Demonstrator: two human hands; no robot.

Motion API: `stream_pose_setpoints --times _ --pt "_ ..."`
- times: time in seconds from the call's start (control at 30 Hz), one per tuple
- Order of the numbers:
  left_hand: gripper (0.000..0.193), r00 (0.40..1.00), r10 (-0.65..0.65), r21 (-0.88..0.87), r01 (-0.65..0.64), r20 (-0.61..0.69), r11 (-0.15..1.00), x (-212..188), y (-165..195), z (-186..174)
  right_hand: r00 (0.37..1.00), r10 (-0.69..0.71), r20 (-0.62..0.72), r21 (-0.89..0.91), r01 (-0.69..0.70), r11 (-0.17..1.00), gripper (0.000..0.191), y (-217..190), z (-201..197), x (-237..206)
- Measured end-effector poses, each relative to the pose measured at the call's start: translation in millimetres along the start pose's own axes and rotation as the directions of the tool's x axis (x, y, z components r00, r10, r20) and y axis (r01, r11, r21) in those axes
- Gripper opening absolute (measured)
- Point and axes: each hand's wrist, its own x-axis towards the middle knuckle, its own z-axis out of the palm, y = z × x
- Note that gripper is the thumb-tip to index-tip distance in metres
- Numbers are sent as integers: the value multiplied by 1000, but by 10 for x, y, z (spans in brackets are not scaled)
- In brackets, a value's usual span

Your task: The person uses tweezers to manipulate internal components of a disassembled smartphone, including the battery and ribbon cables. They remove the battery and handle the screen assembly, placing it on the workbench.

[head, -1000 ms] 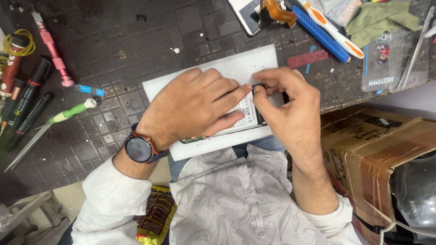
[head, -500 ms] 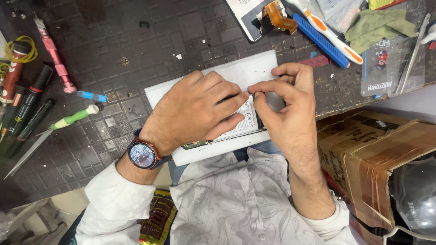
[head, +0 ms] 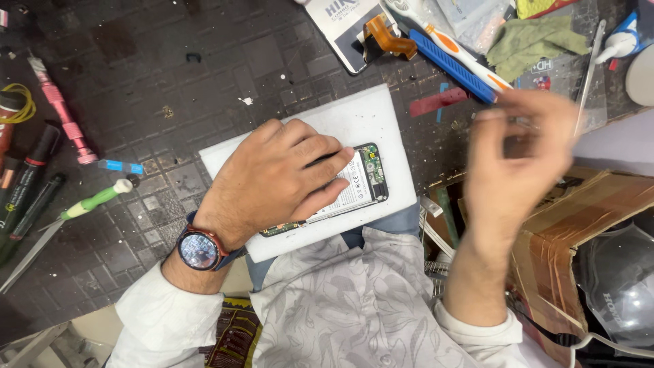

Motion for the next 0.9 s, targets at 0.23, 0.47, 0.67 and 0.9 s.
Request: stream_pose_setpoints --times 0.23,0.47,0.67,0.9 --pt "28 1000 5 28 -5 1 1000 -30 2 -16 964 -255 -69 -511 185 839 37 829 -440 325" --pt "28 1000 8 19 -7 -6 1000 -35 -15 -9 993 -18 -118 -346 -24 938 33 1141 -553 366" --pt "29 1000 8 25 -8 -7 1000 -32 -32 -5 976 -190 -111 -475 115 872 29 1123 -653 192" --pt "28 1000 28 40 -27 -10 999 -45 -52 15 945 -87 -314 -78 65 995 12 753 -519 -131"
